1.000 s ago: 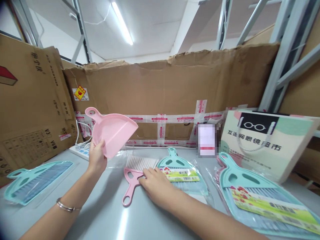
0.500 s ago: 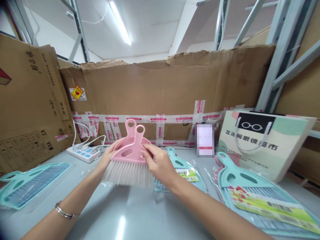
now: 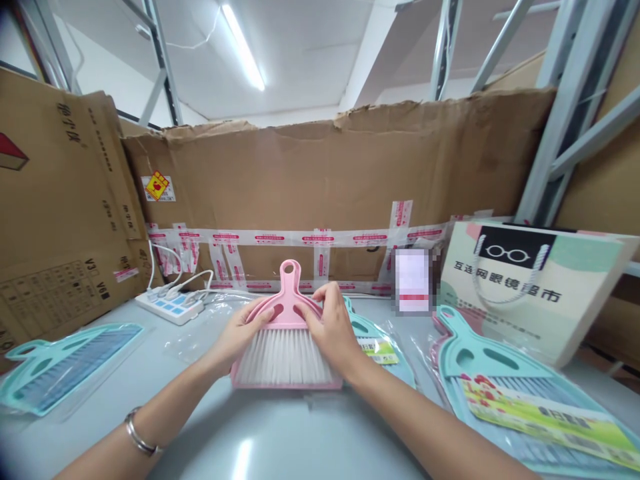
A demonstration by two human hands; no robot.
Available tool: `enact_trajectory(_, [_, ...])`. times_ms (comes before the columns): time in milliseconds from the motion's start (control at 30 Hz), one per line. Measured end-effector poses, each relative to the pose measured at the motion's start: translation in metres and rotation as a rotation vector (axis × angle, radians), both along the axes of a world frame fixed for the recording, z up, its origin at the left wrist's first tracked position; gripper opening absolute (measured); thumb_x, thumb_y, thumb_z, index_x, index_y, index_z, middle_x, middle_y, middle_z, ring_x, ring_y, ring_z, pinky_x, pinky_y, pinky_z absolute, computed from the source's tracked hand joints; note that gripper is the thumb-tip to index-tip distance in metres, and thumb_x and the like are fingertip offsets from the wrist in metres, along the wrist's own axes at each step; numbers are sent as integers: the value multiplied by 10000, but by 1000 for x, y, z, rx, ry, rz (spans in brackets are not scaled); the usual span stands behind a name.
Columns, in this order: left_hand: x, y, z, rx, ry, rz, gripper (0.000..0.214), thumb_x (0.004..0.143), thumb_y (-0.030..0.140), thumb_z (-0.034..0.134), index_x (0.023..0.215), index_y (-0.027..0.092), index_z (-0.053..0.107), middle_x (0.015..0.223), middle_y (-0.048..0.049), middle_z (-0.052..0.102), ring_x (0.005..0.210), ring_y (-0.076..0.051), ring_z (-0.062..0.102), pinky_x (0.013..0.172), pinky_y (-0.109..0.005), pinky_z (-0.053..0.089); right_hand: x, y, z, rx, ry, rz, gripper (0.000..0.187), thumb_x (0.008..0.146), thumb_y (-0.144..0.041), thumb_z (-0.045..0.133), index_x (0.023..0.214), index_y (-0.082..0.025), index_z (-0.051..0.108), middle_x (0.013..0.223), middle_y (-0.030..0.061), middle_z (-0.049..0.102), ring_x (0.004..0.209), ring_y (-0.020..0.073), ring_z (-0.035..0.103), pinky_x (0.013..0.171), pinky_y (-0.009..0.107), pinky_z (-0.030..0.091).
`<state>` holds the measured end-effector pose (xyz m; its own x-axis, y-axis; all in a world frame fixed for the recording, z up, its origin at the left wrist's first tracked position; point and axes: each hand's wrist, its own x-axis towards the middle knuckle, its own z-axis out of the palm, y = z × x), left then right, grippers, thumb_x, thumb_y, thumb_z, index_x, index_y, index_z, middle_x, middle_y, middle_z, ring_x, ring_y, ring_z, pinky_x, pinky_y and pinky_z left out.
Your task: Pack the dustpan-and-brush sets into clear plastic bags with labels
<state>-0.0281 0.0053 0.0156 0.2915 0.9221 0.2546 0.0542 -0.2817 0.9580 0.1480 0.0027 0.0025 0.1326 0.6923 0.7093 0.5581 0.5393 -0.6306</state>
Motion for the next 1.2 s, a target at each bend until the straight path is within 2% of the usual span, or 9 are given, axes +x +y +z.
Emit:
enact_trajectory(100, [0, 2, -2, -5, -5, 27, 362, 782, 431, 550, 1051, 198, 615, 1049, -52, 651, 996, -211, 569, 856, -303, 415, 4, 5, 3, -131, 71, 30, 288, 696, -406, 633, 831, -194, 493, 864, 38, 551, 824, 191, 518, 766, 350, 416])
enact_trajectory(267, [2, -1, -3, -2, 23, -10, 329, 767, 404, 569, 1010, 192, 633, 1028, -52, 651, 966, -201, 571, 828, -288, 417, 12, 13, 17, -574, 277, 499, 414, 679, -493, 615, 931, -165, 610, 885, 53, 652, 789, 179, 587, 713, 308, 441])
enact_trajectory(367, [4, -4, -3, -1, 55, -59, 327, 779, 395, 556, 1024, 194, 634, 1016, -50, 648, 953, -196, 570, 824, -288, 415, 15, 12, 22, -713, 371, 615, 451, 598, -516, 675, 849, -141, 660, 740, 33, 667, 676, 164, 591, 639, 281, 438])
enact_trajectory(467, [5, -4, -5, 15, 77, -70, 331, 797, 392, 535, 1046, 195, 630, 1028, -52, 642, 959, -192, 566, 840, -289, 404, 14, 10, 22, -712, 406, 558, 427, 557, -503, 701, 765, -131, 685, 652, 17, 654, 608, 152, 570, 597, 267, 426])
enact_trajectory(600, [6, -3, -7, 17, 93, -76, 331, 805, 402, 520, 1038, 193, 629, 1035, -58, 638, 949, -192, 563, 838, -293, 398, 10, 11, 16, -658, 376, 436, 379, 600, -485, 663, 731, -130, 698, 616, 7, 640, 557, 139, 538, 553, 255, 401])
enact_trajectory(733, [6, -4, -7, 15, 100, -73, 323, 801, 408, 516, 1018, 194, 623, 1032, -53, 632, 942, -189, 553, 820, -282, 394, 9, 13, 12, -616, 320, 392, 369, 636, -475, 630, 737, -127, 699, 631, 14, 644, 576, 146, 541, 567, 260, 404])
enact_trajectory(867, [4, -2, -6, -28, 202, -63, 320, 744, 429, 566, 920, 170, 630, 885, -39, 632, 826, -180, 550, 722, -261, 401, 6, 10, 10, -643, 263, 450, 383, 650, -495, 618, 705, -121, 684, 597, 10, 621, 585, 154, 545, 559, 260, 403])
enact_trajectory(967, [1, 2, -6, 31, 284, -29, 306, 729, 439, 558, 772, 146, 636, 710, -16, 587, 680, -150, 503, 627, -244, 366, -1, 6, 9, -662, 264, 502, 389, 661, -495, 615, 732, -119, 683, 608, 6, 622, 583, 143, 542, 563, 253, 401])
enact_trajectory(1200, [1, 2, -3, 10, 230, -22, 358, 712, 457, 542, 531, 150, 521, 508, 26, 423, 524, -102, 364, 529, -236, 269, -8, 3, 10, -698, 388, 616, 437, 610, -518, 656, 831, -143, 704, 689, 19, 675, 636, 168, 592, 667, 306, 455])
